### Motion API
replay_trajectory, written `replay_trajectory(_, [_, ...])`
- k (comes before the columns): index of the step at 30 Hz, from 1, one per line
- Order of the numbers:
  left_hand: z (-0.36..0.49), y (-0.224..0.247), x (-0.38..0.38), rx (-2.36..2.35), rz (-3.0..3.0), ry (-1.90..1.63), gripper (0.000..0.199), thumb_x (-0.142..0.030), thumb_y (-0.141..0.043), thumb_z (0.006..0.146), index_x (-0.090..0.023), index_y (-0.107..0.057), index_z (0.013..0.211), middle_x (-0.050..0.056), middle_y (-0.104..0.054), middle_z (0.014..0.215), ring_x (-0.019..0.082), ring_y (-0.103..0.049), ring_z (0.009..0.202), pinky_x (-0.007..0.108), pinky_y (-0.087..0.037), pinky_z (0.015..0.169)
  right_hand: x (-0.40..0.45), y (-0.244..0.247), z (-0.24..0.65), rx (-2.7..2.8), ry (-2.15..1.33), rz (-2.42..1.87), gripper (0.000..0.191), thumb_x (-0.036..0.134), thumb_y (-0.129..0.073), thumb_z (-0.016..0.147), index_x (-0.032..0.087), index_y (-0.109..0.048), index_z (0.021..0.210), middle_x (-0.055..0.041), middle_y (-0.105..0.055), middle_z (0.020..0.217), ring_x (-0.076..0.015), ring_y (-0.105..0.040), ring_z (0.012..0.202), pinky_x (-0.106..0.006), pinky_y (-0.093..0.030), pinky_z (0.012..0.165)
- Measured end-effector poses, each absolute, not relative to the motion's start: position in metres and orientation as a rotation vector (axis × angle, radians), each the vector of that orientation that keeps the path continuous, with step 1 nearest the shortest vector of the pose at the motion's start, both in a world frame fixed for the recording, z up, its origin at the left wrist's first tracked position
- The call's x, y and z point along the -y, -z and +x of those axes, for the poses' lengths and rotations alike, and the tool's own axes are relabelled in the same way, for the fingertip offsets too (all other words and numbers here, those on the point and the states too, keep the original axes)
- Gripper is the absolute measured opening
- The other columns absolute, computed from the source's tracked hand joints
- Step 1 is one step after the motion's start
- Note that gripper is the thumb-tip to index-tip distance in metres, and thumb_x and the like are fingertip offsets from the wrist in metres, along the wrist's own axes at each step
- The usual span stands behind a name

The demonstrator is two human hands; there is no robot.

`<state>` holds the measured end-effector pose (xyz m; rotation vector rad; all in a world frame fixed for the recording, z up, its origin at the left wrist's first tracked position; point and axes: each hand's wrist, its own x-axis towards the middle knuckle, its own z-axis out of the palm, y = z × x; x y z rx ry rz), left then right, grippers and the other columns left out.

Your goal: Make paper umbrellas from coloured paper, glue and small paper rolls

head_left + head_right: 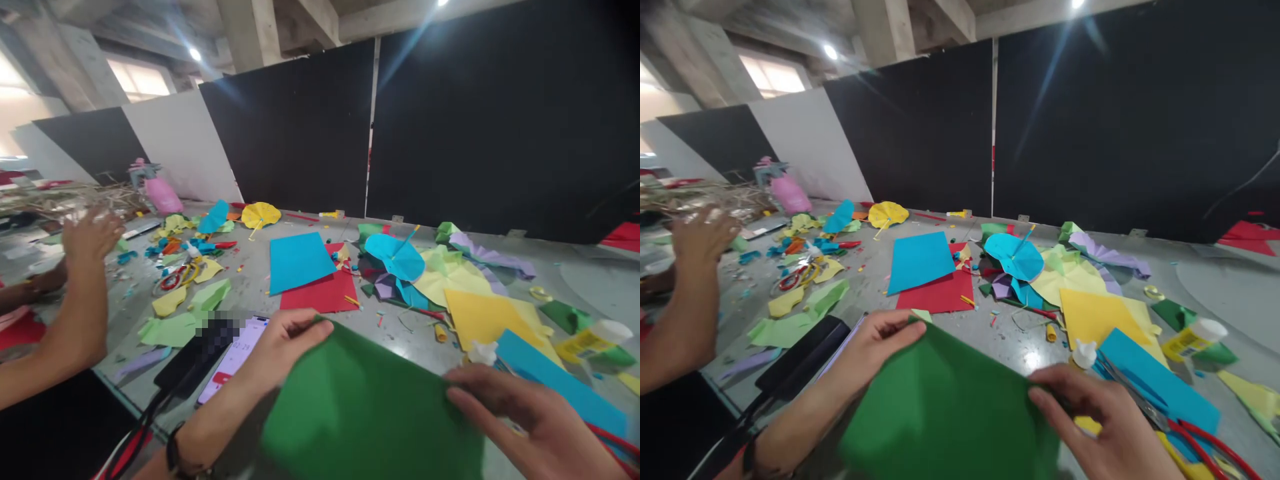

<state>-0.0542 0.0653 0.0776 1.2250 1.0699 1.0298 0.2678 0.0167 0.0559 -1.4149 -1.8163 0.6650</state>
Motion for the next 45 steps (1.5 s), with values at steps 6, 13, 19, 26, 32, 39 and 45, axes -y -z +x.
replay_trajectory(6, [-0.062, -0.083, -0.083, -1.112, 1.074, -1.127, 0.038, -0.050, -0.091, 0.073, -0.015, -0.077, 0.081, 0.003, -0.076, 0.075, 0.015, -0.068, 0.065, 0.021, -0.052, 0.060, -0.052, -0.082, 0.248, 1.602, -0.856, -1.408, 0.040, 0.059, -0.069, 0.085, 0.021, -0.078, 0.090, -0.0057, -0.078, 0.075, -0.0208, -0.073, 0.064, -0.026, -0.060, 0.054])
replay_trajectory(13, [-0.051, -0.076, -0.097, -1.146, 0.945, -1.044, 0.035, -0.045, -0.092, 0.072, -0.016, -0.079, 0.085, 0.004, -0.079, 0.074, 0.015, -0.071, 0.061, 0.021, -0.055, 0.058, -0.066, -0.089, 0.235, 1.848, -0.656, -1.477, 0.034, 0.048, -0.066, 0.089, 0.024, -0.074, 0.112, -0.0109, -0.079, 0.115, -0.0349, -0.070, 0.111, -0.046, -0.054, 0.091])
replay_trajectory(19, [-0.041, -0.069, -0.107, -1.083, 0.896, -0.955, 0.026, -0.039, -0.088, 0.079, -0.016, -0.079, 0.088, 0.004, -0.080, 0.074, 0.015, -0.073, 0.060, 0.021, -0.058, 0.059, -0.078, -0.090, 0.241, 1.843, -0.968, -1.398, 0.026, 0.044, -0.064, 0.088, 0.022, -0.076, 0.083, -0.0052, -0.079, 0.086, -0.0233, -0.072, 0.081, -0.033, -0.053, 0.071])
replay_trajectory(26, [-0.041, -0.079, -0.100, -0.800, 1.005, -0.873, 0.061, -0.075, -0.072, 0.073, -0.015, -0.074, 0.080, 0.007, -0.075, 0.062, 0.018, -0.062, 0.037, 0.020, -0.032, 0.025, -0.090, -0.093, 0.264, 1.384, -1.108, -1.415, 0.042, 0.062, -0.068, 0.080, 0.021, -0.071, 0.091, -0.0048, -0.077, 0.079, -0.0189, -0.070, 0.068, -0.028, -0.050, 0.058])
replay_trajectory(32, [-0.028, -0.095, -0.086, -0.816, 1.167, -0.951, 0.044, -0.044, -0.076, 0.088, -0.017, -0.057, 0.058, 0.004, -0.067, 0.046, 0.014, -0.061, 0.036, 0.017, -0.038, 0.032, -0.090, -0.091, 0.258, 1.275, -1.160, -1.395, 0.052, 0.068, -0.070, 0.077, 0.021, -0.069, 0.098, -0.0046, -0.076, 0.076, -0.0191, -0.069, 0.066, -0.028, -0.050, 0.056])
replay_trajectory(39, [-0.024, -0.096, -0.092, -0.861, 1.365, -0.746, 0.039, -0.048, -0.076, 0.087, -0.014, -0.066, 0.071, 0.007, -0.071, 0.054, 0.017, -0.063, 0.036, 0.022, -0.043, 0.037, -0.065, -0.101, 0.267, 1.553, -1.126, -1.336, 0.039, 0.060, -0.074, 0.082, 0.021, -0.074, 0.082, -0.0009, -0.068, 0.076, -0.0150, -0.060, 0.069, -0.025, -0.046, 0.058])
replay_trajectory(45, [-0.023, -0.058, -0.104, -0.913, 1.583, -0.682, 0.042, -0.055, -0.050, 0.099, -0.016, -0.066, 0.095, 0.003, -0.066, 0.067, 0.013, -0.059, 0.049, 0.023, -0.042, 0.046, -0.035, -0.076, 0.275, 1.370, -0.775, -1.415, 0.034, 0.057, -0.069, 0.089, 0.023, -0.066, 0.089, -0.0003, -0.065, 0.073, -0.0157, -0.058, 0.066, -0.027, -0.048, 0.059])
